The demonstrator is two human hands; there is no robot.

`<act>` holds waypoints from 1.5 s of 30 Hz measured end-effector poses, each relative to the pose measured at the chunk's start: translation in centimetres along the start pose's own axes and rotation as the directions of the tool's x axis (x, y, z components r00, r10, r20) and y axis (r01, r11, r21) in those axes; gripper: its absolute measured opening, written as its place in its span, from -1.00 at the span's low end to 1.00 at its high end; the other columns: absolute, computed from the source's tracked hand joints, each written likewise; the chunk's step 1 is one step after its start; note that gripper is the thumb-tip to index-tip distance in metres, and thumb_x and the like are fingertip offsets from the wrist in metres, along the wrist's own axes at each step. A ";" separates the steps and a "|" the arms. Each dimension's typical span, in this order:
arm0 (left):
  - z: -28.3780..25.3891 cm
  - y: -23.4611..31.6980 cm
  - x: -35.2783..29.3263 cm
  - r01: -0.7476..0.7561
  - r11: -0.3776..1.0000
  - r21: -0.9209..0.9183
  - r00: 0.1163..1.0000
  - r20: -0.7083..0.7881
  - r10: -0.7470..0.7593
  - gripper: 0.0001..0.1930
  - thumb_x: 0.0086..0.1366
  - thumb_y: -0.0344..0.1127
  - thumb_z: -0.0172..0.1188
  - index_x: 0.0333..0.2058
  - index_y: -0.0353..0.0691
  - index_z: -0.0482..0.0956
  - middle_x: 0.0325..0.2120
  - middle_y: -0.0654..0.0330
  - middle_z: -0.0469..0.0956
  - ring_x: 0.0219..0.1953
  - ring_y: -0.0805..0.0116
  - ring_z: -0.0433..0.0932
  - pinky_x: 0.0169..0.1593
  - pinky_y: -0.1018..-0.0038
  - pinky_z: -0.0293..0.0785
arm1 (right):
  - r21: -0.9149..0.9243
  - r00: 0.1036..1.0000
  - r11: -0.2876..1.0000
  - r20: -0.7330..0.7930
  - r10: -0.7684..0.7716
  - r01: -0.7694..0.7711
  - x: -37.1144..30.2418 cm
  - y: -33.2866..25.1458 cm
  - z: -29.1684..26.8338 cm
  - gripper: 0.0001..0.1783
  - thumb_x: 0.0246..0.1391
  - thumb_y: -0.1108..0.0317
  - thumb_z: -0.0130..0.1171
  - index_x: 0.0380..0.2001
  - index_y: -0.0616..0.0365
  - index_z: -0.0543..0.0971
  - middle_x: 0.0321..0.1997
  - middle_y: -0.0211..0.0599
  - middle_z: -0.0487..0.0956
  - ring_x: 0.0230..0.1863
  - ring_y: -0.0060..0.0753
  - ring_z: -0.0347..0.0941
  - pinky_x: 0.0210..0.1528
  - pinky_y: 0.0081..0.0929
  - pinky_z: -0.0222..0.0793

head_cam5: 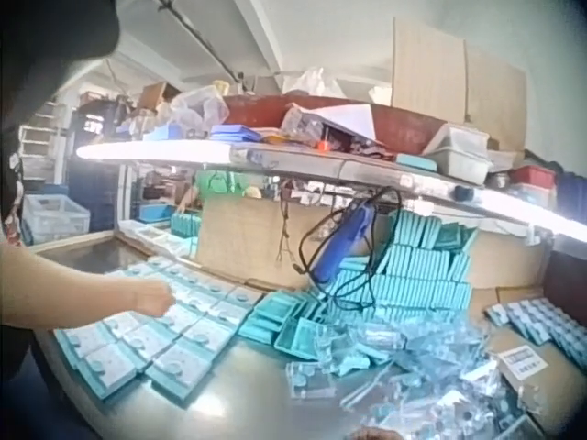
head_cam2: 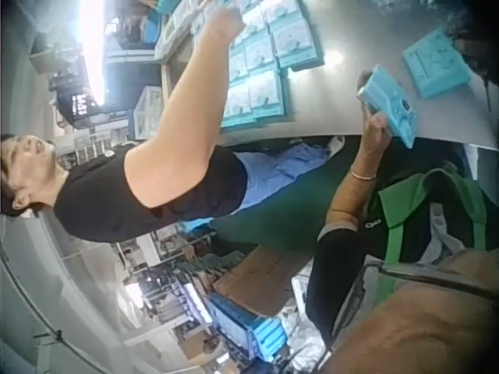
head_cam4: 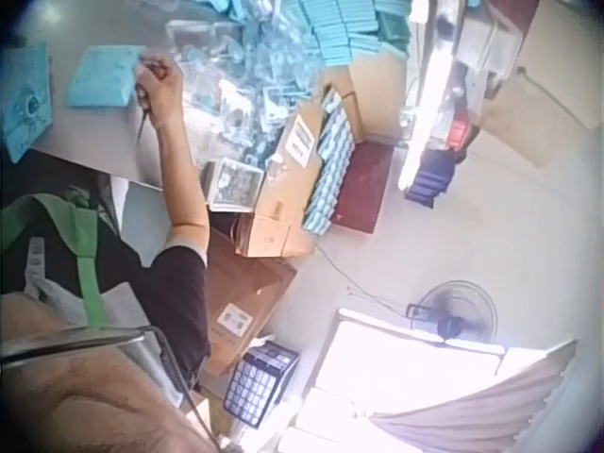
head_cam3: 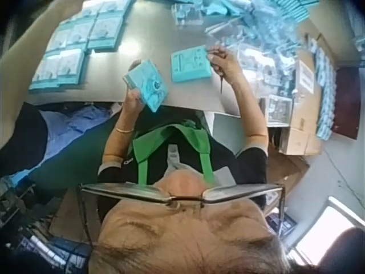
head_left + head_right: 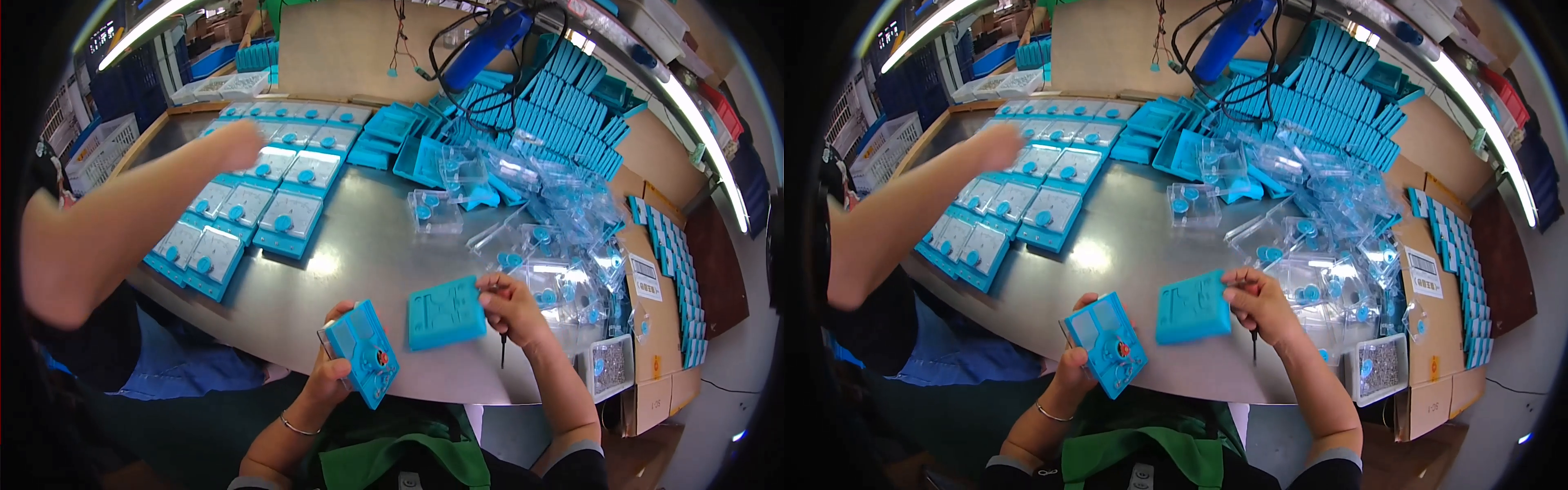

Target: Assembling and inspecting electrical analog meters at a production workbench.

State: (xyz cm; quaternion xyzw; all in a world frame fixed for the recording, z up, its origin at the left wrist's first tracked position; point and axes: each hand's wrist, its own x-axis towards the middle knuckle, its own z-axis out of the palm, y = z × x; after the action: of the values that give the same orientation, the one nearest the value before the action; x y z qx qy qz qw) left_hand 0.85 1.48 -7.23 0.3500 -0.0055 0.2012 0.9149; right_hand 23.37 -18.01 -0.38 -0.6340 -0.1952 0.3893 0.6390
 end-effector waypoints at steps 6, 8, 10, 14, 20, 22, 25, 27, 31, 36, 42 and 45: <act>0.1 0.5 -0.6 -0.011 1.000 0.016 0.999 -0.050 0.012 -0.08 -0.12 -0.07 0.43 0.19 0.04 0.07 0.10 -0.02 0.26 0.08 0.02 0.37 0.12 0.10 0.38 | -0.950 0.910 0.137 0.216 -0.355 0.279 -3.0 -0.3 1.8 -0.34 -0.21 0.21 0.35 0.05 0.00 0.41 0.20 0.00 0.25 0.11 0.13 0.28 -0.03 -0.10 0.40; 0.2 0.9 -0.9 -0.013 1.000 0.025 0.998 -0.059 0.014 -0.07 -0.13 -0.07 0.44 0.19 0.05 0.06 0.10 -0.02 0.26 0.08 0.02 0.37 0.12 0.10 0.38 | -0.889 0.879 0.126 0.399 -0.262 0.441 -2.6 0.1 1.9 -0.28 -0.23 0.22 0.36 0.09 -0.02 0.38 0.20 0.00 0.25 0.12 0.14 0.26 -0.02 -0.12 0.39; 0.4 1.5 -1.3 0.023 0.999 -0.033 0.999 -0.043 -0.025 -0.02 -0.16 -0.11 0.47 0.20 0.03 0.04 0.08 0.11 0.27 0.14 0.10 0.34 0.09 0.19 0.42 | -0.797 0.803 0.105 0.581 -0.134 0.595 -2.1 0.8 1.8 -0.08 -0.33 0.22 0.42 0.21 -0.05 0.26 0.18 -0.01 0.26 0.15 0.16 0.22 0.03 -0.12 0.37; 0.9 1.9 -1.5 -0.029 0.999 0.038 0.999 -0.038 0.031 0.00 -0.16 -0.15 0.47 0.22 0.04 -0.01 0.08 0.13 0.25 0.16 0.11 0.30 0.12 0.17 0.38 | -0.889 0.937 0.297 0.334 -0.104 0.349 -2.5 0.1 2.6 -0.03 -0.39 0.20 0.45 0.20 0.03 0.28 0.10 -0.04 0.31 0.09 -0.05 0.31 -0.01 -0.20 0.36; 0.7 0.4 0.0 -0.313 0.912 0.265 0.942 -0.033 0.333 0.01 -0.13 -0.15 0.46 0.22 0.03 -0.05 0.12 0.15 0.16 0.20 0.20 0.19 0.19 0.22 0.24 | -0.446 0.871 0.755 0.338 -0.356 0.481 -2.7 1.5 8.3 -0.05 -0.31 0.17 0.45 0.22 0.07 0.27 0.10 -0.08 0.33 0.03 -0.18 0.34 -0.02 -0.33 0.34; 1.0 0.2 0.1 -0.301 0.921 0.248 0.944 -0.061 0.325 0.02 -0.11 -0.14 0.44 0.24 0.03 -0.09 0.14 0.19 0.10 0.21 0.25 0.15 0.22 0.26 0.18 | -0.455 0.801 0.663 0.409 -0.437 0.594 -2.8 1.6 10.6 -0.06 -0.30 0.17 0.45 0.22 0.08 0.26 0.10 -0.07 0.33 0.04 -0.15 0.34 -0.02 -0.33 0.35; 0.8 1.2 0.5 -0.312 0.914 0.258 0.945 -0.017 0.327 0.00 -0.09 -0.16 0.42 0.23 0.04 -0.09 0.12 0.19 0.09 0.19 0.25 0.16 0.22 0.26 0.18 | -0.365 0.829 0.757 0.377 -0.413 0.543 -2.3 1.8 11.8 -0.04 -0.31 0.14 0.45 0.20 0.16 0.27 0.13 -0.08 0.33 0.12 -0.18 0.28 0.17 -0.36 0.15; 0.6 1.7 0.3 -0.326 0.900 0.290 0.938 -0.018 0.345 0.00 -0.09 -0.16 0.42 0.23 0.04 -0.09 0.11 0.19 0.10 0.19 0.25 0.16 0.21 0.26 0.18 | -0.393 0.830 0.749 0.415 -0.373 0.533 -2.0 1.4 12.1 -0.06 -0.29 0.16 0.44 0.20 0.16 0.27 0.12 -0.05 0.33 0.12 -0.15 0.28 0.16 -0.35 0.16; 0.0 2.5 -0.1 -0.323 0.895 0.307 0.934 -0.047 0.354 -0.01 -0.10 -0.16 0.42 0.22 0.04 -0.08 0.11 0.17 0.10 0.19 0.24 0.17 0.20 0.25 0.20 | -0.405 0.833 0.747 0.420 -0.360 0.527 -1.3 1.3 12.8 -0.07 -0.30 0.15 0.44 0.20 0.14 0.28 0.13 -0.04 0.33 0.13 -0.13 0.28 0.14 -0.34 0.19; -0.5 3.4 -0.2 -0.351 0.885 0.305 0.920 -0.066 0.387 -0.01 -0.12 -0.14 0.43 0.22 0.03 -0.06 0.12 0.14 0.12 0.19 0.22 0.17 0.21 0.23 0.20 | -0.448 0.829 0.723 0.462 -0.317 0.526 -0.6 1.1 13.7 -0.06 -0.33 0.13 0.46 0.18 0.13 0.31 0.12 -0.04 0.33 0.13 -0.13 0.29 0.11 -0.36 0.22; -1.1 4.1 -0.5 -0.397 0.874 0.279 0.904 -0.047 0.425 -0.01 -0.12 -0.13 0.42 0.21 0.02 -0.06 0.14 0.10 0.13 0.19 0.19 0.18 0.21 0.22 0.19 | -0.424 0.811 0.731 0.499 -0.304 0.535 -0.3 1.7 14.7 -0.06 -0.29 0.17 0.45 0.21 0.12 0.29 0.15 -0.08 0.29 0.14 -0.23 0.27 0.09 -0.42 0.23; -2.0 3.5 -1.3 -0.397 0.869 0.297 0.902 -0.052 0.429 -0.01 -0.12 -0.12 0.41 0.22 0.02 -0.06 0.12 0.11 0.12 0.18 0.20 0.18 0.21 0.22 0.19 | -0.414 0.823 0.762 0.503 -0.264 0.498 -0.3 1.1 16.1 -0.09 -0.25 0.21 0.44 0.22 0.13 0.28 0.15 -0.10 0.27 0.14 -0.29 0.25 0.08 -0.44 0.24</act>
State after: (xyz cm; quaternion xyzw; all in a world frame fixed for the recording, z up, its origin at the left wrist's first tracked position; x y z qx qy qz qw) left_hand -1.90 4.67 -6.74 0.4537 0.0012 0.4109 0.7907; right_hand 10.97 -7.78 0.53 -0.6319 -0.5535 0.3038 0.4495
